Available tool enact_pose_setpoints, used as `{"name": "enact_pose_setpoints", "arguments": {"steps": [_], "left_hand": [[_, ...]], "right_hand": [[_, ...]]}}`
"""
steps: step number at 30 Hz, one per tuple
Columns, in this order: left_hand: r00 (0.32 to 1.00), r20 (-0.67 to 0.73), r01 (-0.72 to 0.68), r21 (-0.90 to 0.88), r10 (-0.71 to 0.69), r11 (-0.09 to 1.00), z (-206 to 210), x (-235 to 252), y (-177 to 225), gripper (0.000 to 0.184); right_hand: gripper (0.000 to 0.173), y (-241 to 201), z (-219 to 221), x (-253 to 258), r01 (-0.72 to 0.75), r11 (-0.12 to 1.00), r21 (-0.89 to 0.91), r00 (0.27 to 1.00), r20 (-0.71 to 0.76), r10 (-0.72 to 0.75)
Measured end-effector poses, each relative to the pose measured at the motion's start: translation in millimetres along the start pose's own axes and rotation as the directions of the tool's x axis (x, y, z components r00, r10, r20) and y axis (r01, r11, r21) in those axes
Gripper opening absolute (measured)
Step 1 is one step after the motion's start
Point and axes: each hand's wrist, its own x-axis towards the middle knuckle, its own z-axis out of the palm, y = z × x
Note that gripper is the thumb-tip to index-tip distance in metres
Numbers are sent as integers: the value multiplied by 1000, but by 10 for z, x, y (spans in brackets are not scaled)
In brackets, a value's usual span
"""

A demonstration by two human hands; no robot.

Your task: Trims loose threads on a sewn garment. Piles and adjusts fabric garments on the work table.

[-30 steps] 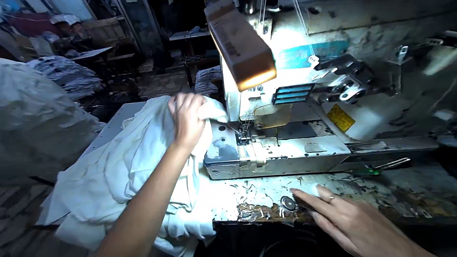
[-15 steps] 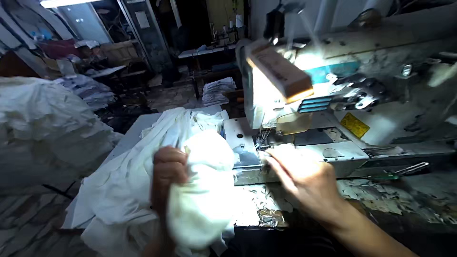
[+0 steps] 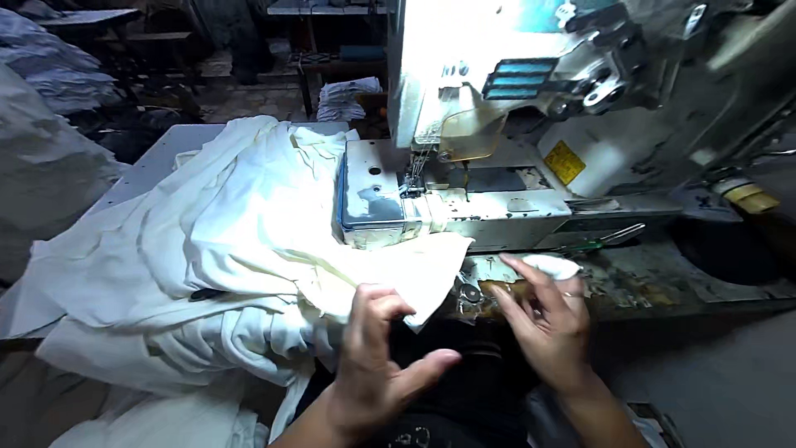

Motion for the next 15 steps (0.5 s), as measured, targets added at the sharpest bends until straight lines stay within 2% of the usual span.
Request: {"name": "enact_pose_setpoints", "arguments": {"steps": [1,3,4,5,6,7,8,9,10,11,13,15], "left_hand": [[999,36,-16,111,12,994,182,-72,-58,47],[994,111,-14,247,-14,969,343,-45,-195,40],[987,126,73,213,-101,974,307,27,-216,31],[964,131,221,93,-232,971,197,112,-187,22],[907,179,401,-103,-380,910,25,199,-126,18],[826,255,562,-302,-503,770,-154,270,-61,19],[756,320,653,-431,-571,623,-308,314,-10,23],[709,351,696,-487,-611,528,-420,336,36,27],[683,355,716,-499,-639,488,-495,343,70,30],[669,345,727,-490,-659,481,-544,337,84,32],[662,340,739,-441,-668,509,-606,302,51,29],[678,388,735,-394,-624,552,-651,251,-13,17]], "right_hand": [[37,33,102,71,44,999,-29,999,-14,-44],[33,75,306,230,81,997,-16,997,-18,-81],[24,73,371,319,65,996,53,998,-12,-65],[16,36,388,390,3,982,189,1000,22,-7],[12,-32,353,426,-125,914,385,990,110,89],[9,-118,288,440,-299,773,559,950,252,185],[8,-185,233,429,-455,580,675,887,397,235],[6,-240,215,395,-558,420,715,830,492,263],[5,-292,231,350,-610,331,720,791,531,304],[4,-332,271,301,-625,300,720,775,526,351],[4,-365,375,200,-602,327,729,786,469,401],[4,-380,444,136,-584,357,729,801,445,402]]}}
